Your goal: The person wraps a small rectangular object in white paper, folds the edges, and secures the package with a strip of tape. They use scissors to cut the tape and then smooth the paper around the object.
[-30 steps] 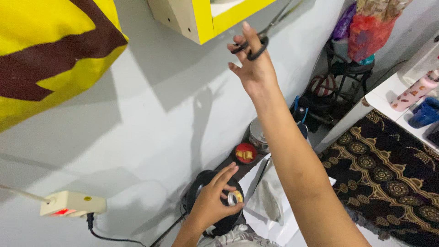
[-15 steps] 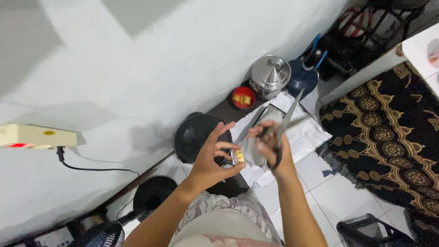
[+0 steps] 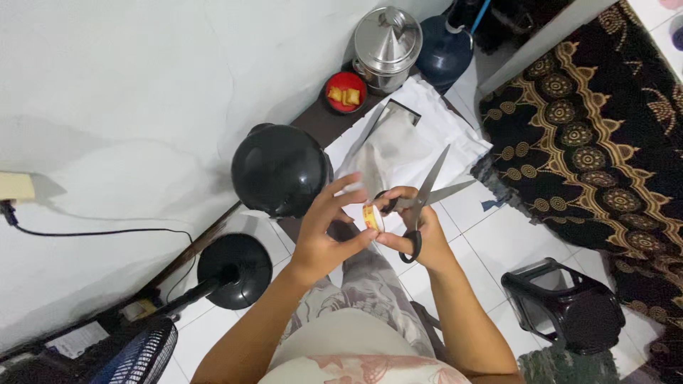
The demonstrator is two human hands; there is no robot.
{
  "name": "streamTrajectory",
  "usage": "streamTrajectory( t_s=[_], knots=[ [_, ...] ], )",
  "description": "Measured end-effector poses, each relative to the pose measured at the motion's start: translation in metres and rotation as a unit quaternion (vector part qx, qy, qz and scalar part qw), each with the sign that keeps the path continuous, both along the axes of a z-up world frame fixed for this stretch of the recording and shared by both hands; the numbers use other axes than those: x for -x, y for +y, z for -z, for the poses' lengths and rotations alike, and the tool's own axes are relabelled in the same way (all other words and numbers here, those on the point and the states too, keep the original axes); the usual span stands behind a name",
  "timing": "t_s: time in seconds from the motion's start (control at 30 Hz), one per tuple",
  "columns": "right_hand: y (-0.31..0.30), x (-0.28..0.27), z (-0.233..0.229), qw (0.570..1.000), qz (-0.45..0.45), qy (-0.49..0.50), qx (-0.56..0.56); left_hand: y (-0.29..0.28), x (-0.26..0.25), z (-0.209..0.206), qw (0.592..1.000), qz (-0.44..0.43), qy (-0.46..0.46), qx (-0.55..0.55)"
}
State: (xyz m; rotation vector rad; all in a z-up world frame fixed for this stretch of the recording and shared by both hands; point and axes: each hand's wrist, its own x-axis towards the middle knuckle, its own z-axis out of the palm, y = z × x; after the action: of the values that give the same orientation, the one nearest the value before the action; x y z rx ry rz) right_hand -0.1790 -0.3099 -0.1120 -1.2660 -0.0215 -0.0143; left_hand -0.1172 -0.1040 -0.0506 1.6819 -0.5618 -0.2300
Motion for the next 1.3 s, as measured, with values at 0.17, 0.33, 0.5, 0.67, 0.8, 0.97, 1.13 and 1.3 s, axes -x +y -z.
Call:
streamTrajectory(
  t_s=[0.17, 0.33, 0.5, 0.67, 0.8, 0.97, 1.13, 1.3],
  knots=[
    [0.013, 0.026, -0.009, 0.994, 0.06, -0.024, 0.086, 0.011, 0.013, -0.023, 0.999, 0.013, -0.029, -0.037],
    [0.052, 0.057, -0.02, 0.985, 0.118, -0.007, 0.13, 0.044, 0.035, -0.039, 0.999, 0.03, -0.021, -0.035],
    [0.078, 0.087, -0.029, 0.984, 0.124, -0.004, 0.129, 0.07, 0.057, -0.032, 0.996, 0.064, 0.047, 0.039],
    [0.094, 0.109, -0.025, 0.957, 0.193, 0.011, 0.217, 0.076, 0.071, -0.02, 0.996, 0.062, -0.007, 0.058],
    [0.097, 0.111, -0.023, 0.96, 0.213, -0.003, 0.185, 0.076, 0.069, -0.033, 0.999, 0.037, -0.031, 0.022],
    [0.085, 0.102, -0.026, 0.969, 0.183, -0.037, 0.161, 0.063, 0.054, -0.045, 0.999, 0.041, 0.02, -0.013],
    [0.054, 0.074, -0.036, 0.974, 0.143, -0.045, 0.169, 0.035, 0.035, -0.038, 0.998, 0.048, 0.027, -0.012],
    [0.004, 0.046, -0.045, 0.955, 0.136, -0.067, 0.255, -0.009, 0.02, -0.037, 0.999, 0.031, 0.006, -0.026]
  ],
)
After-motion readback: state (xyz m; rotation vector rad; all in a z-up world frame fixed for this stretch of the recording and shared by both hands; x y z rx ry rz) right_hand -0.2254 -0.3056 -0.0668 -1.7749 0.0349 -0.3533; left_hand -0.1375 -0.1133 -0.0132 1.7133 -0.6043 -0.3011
